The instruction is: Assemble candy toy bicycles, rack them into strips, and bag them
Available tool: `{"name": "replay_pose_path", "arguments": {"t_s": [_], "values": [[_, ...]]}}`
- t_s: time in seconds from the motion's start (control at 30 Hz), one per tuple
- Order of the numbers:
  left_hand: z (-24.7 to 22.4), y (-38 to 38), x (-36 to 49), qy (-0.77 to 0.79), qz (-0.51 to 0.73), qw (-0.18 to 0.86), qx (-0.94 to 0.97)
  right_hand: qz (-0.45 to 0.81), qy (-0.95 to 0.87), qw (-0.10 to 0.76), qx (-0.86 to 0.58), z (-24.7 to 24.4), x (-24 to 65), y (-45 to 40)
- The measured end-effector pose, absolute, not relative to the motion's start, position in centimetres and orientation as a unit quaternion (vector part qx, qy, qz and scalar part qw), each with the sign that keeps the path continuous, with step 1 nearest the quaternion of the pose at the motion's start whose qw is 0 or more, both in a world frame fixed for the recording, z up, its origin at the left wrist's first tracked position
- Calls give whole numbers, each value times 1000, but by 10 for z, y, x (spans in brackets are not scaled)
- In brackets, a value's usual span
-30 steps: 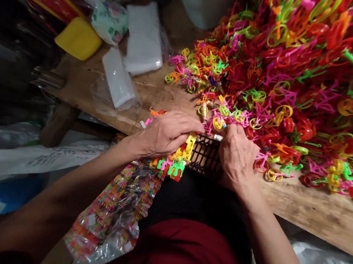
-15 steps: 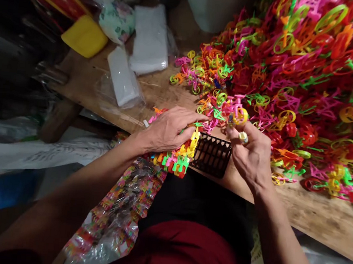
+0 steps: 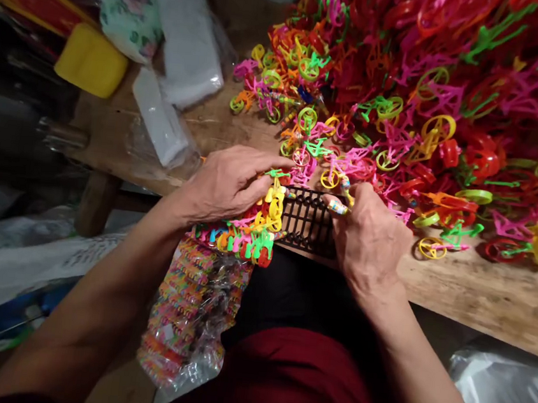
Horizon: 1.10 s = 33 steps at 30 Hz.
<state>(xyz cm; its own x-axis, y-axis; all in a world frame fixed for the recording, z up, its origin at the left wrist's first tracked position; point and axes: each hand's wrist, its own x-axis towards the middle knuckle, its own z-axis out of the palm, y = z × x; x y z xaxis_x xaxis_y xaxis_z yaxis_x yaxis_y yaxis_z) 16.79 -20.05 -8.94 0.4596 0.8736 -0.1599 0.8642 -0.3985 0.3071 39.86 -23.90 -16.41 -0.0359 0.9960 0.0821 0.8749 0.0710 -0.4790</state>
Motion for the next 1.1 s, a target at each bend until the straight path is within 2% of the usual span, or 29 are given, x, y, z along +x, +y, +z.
{"name": "replay_pose_path", "arguments": {"t_s": [0.2, 0.4, 0.5, 0.6, 0.67, 0.8, 0.97, 1.1], "values": [[-92, -203, 164, 478, 46, 167, 861, 310, -758, 289, -496, -159, 370, -249], [-83, -206, 162, 500, 171, 286, 800, 293, -782, 223, -503, -172, 345, -242], [-88, -207, 161, 517, 219, 294, 773, 273, -782, 269, -491, -177, 348, -242], [-89, -205, 159, 499, 219, 287, 788, 296, -756, 341, -474, -174, 369, -248], [-83, -205, 159, 497, 207, 266, 800, 324, -736, 353, -477, -168, 391, -252], [-69, -213, 166, 512, 151, 179, 826, 348, -714, 316, -519, -158, 428, -253], [-83, -227, 180, 508, 99, 136, 845, 177, -786, 285, -520, -156, 438, -245], [-96, -225, 184, 520, 77, 127, 842, 142, -750, 188, -618, -162, 423, -237]]}}
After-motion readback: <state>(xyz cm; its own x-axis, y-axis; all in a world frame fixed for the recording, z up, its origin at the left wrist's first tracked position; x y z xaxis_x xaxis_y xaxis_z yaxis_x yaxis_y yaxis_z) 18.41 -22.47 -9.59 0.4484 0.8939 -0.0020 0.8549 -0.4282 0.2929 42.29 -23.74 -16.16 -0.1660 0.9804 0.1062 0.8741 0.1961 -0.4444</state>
